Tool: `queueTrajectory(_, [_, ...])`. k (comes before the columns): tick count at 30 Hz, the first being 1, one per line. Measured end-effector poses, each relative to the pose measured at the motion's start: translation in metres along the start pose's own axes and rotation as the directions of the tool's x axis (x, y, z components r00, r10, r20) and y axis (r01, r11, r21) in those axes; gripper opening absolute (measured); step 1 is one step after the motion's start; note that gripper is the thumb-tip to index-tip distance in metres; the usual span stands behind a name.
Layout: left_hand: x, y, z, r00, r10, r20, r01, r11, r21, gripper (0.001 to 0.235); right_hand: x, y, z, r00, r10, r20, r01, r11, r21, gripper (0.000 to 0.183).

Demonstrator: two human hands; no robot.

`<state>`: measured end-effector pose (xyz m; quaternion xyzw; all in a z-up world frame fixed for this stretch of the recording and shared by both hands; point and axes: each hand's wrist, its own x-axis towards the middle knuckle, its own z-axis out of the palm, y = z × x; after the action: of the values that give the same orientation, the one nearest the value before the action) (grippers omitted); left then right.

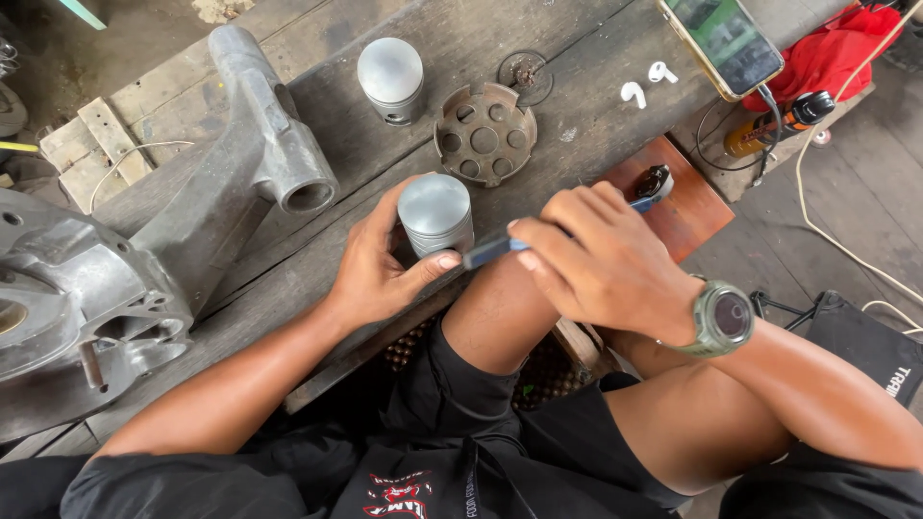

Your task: Cleaning the top surface of a motorcycle engine piston using a manual scrubbing tool

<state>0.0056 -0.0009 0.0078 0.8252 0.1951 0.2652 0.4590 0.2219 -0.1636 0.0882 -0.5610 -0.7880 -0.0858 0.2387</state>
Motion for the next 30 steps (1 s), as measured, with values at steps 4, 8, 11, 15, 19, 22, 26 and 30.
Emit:
queueTrajectory(4, [0.001,0.004,-0.002,0.998,0.062,0.011,-0.062,0.998,0.000,0.078,0.005,0.001,0.002,1.000,-0.028,0.008,0.028,0.999,-0.020,0.017])
queueTrajectory(8, [0.001,0.005,-0.002,0.997,0.083,0.005,-0.083,0.996,-0.022,0.079,0.007,0.007,0.004,1.000,0.021,-0.002,-0.021,1.000,-0.005,0.016])
queueTrajectory(11, [0.001,0.004,-0.003,0.994,0.108,0.013,-0.108,0.994,-0.017,0.076,0.008,-0.002,0.008,0.999,-0.020,0.040,0.021,1.000,-0.018,0.018])
queueTrajectory(15, [0.000,0.004,-0.002,0.996,0.091,0.000,-0.091,0.996,-0.006,0.079,0.010,0.010,0.011,0.999,-0.044,0.012,0.045,0.998,-0.047,0.014])
queueTrajectory(19, [0.002,0.007,-0.003,0.997,0.068,-0.034,-0.069,0.997,-0.038,0.076,0.013,0.009,0.005,0.999,0.019,-0.033,-0.021,0.998,-0.053,0.020])
queueTrajectory(22, [0.001,0.008,-0.002,0.995,0.096,-0.017,-0.096,0.995,-0.002,0.076,0.014,0.003,0.004,0.999,-0.012,-0.040,0.010,0.999,-0.050,0.022])
queueTrajectory(26, [0.001,0.012,-0.002,0.994,0.111,-0.021,-0.111,0.994,-0.002,0.075,0.013,0.012,0.006,0.998,0.029,-0.047,-0.033,0.995,-0.095,0.018])
queueTrajectory(30, [0.002,0.012,-0.002,0.994,0.105,-0.023,-0.105,0.994,0.007,0.074,0.014,0.006,0.007,0.999,-0.003,-0.032,0.001,0.998,-0.064,0.012])
